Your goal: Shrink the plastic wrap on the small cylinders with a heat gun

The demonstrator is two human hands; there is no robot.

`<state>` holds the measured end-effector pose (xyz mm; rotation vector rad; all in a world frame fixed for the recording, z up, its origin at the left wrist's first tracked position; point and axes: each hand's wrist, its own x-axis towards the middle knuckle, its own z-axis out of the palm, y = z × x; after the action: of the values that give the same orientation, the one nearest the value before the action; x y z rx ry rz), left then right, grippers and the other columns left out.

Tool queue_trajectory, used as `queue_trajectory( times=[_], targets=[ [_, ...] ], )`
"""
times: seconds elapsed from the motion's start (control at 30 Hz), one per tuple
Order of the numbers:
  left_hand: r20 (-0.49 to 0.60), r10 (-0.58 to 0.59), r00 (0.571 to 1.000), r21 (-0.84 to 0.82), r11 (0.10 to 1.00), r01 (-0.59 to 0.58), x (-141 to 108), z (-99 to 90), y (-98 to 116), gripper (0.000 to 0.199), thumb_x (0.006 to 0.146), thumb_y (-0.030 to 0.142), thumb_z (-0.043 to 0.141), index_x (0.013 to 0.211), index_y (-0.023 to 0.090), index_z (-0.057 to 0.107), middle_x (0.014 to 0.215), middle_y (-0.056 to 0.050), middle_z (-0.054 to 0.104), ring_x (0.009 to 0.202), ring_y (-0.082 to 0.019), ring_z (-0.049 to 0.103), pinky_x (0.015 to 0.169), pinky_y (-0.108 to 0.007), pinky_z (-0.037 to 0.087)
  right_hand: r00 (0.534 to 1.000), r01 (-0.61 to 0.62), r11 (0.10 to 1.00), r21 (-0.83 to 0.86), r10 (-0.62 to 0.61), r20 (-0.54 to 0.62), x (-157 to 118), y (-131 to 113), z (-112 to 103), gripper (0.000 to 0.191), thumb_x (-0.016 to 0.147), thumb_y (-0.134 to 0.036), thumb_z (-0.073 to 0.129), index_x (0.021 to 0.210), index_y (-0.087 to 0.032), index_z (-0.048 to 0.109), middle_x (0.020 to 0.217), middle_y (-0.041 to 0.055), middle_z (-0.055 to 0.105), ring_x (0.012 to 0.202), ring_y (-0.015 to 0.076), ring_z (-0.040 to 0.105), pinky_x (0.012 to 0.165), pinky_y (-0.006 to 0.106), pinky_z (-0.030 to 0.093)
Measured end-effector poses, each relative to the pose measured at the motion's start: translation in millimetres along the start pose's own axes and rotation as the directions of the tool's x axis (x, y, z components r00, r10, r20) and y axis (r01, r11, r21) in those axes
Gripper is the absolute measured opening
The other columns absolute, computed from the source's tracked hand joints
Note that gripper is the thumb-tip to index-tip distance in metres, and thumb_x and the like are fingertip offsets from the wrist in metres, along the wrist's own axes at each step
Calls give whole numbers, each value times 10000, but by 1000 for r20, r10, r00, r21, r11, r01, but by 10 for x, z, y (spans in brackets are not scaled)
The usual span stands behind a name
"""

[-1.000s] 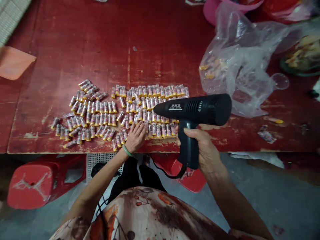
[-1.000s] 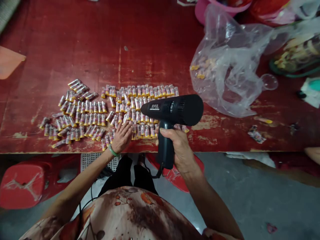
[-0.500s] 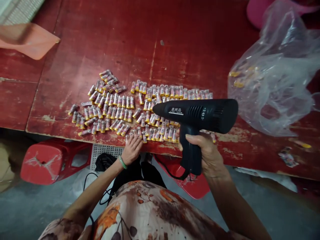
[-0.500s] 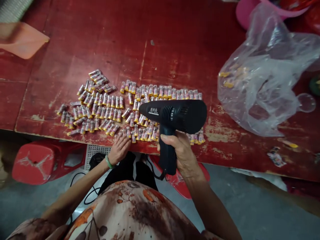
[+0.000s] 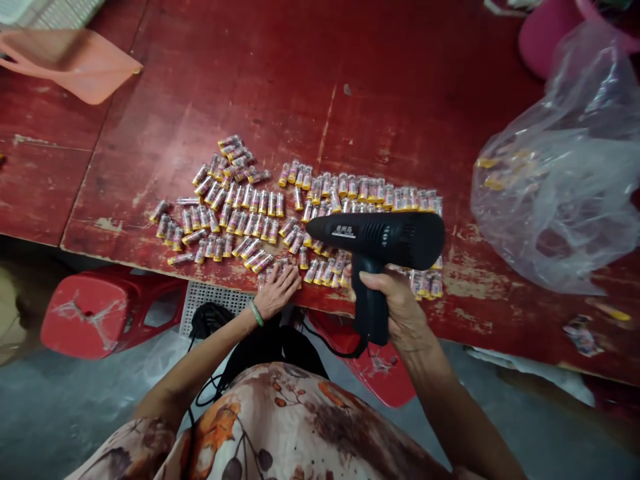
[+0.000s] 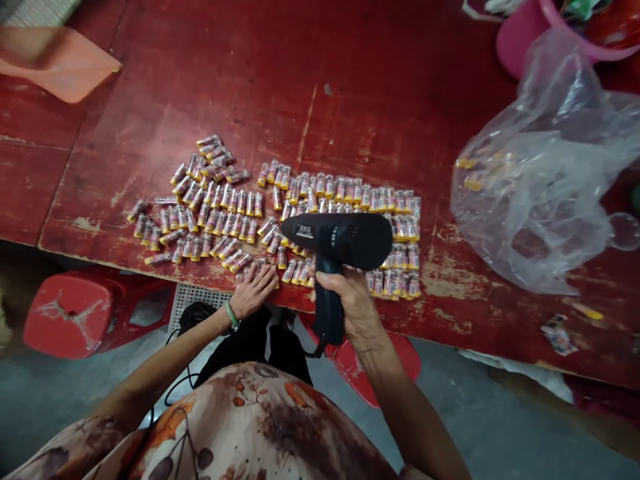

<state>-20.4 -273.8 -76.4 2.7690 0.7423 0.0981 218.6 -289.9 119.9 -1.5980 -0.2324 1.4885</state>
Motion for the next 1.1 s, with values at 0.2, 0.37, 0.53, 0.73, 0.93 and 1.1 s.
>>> queue_trajectory(
  times=[0.2,0.37,0.53,0.73,0.93,1.1],
  targets=[
    [-34,41,999,-5,999,-41,-68,-20,-250,566,961,63,388,1515,180,400,1569,-137,413,1496,-277,311,1225,-578,289,997,64,995,70,-61,-43,87,-126,132,349,547,-311,828,835,-156,707,689,10,688,449,133,570,368,231,465],
    [-64,106,992,-26,994,-108,-158,-131,-675,542,979,132,440,1515,197,403,1551,-130,442,1491,-283,320,1222,-584,291,998,57,995,76,-58,9,25,-137,159,345,580,-308,819,871,-162,706,780,23,707,474,130,587,384,233,465],
    [-90,15,996,-15,1000,-16,-460,-333,-976,563,977,78,395,1517,239,403,1544,-118,456,1496,-248,307,1242,-555,265,996,75,997,35,-73,-59,-184,-63,41,333,604,-294,826,901,-207,703,689,-4,667,475,153,581,365,245,473],
    [-338,-126,933,32,989,145,-560,-132,-520,517,958,222,577,1455,170,446,1442,-206,550,1483,-313,318,1205,-612,303,995,-99,992,-78,99,3,-550,98,-151,308,678,-406,788,880,-183,717,596,28,627,442,159,528,337,252,426],
    [-310,-175,934,-62,984,164,-361,179,-126,380,975,208,542,1348,138,536,1399,-205,589,1437,-329,411,1168,-644,343,988,-155,981,-118,153,-24,-740,226,-322,378,682,-397,786,994,-196,715,626,34,646,477,150,531,387,224,417],
    [-276,-244,930,-153,966,208,-244,140,-57,348,988,218,495,1322,158,572,1354,-182,628,1377,-306,503,1156,-627,356,985,-150,985,-83,156,70,-602,414,-215,336,732,-410,758,994,-207,703,644,24,643,491,149,530,404,233,441]
  ],
)
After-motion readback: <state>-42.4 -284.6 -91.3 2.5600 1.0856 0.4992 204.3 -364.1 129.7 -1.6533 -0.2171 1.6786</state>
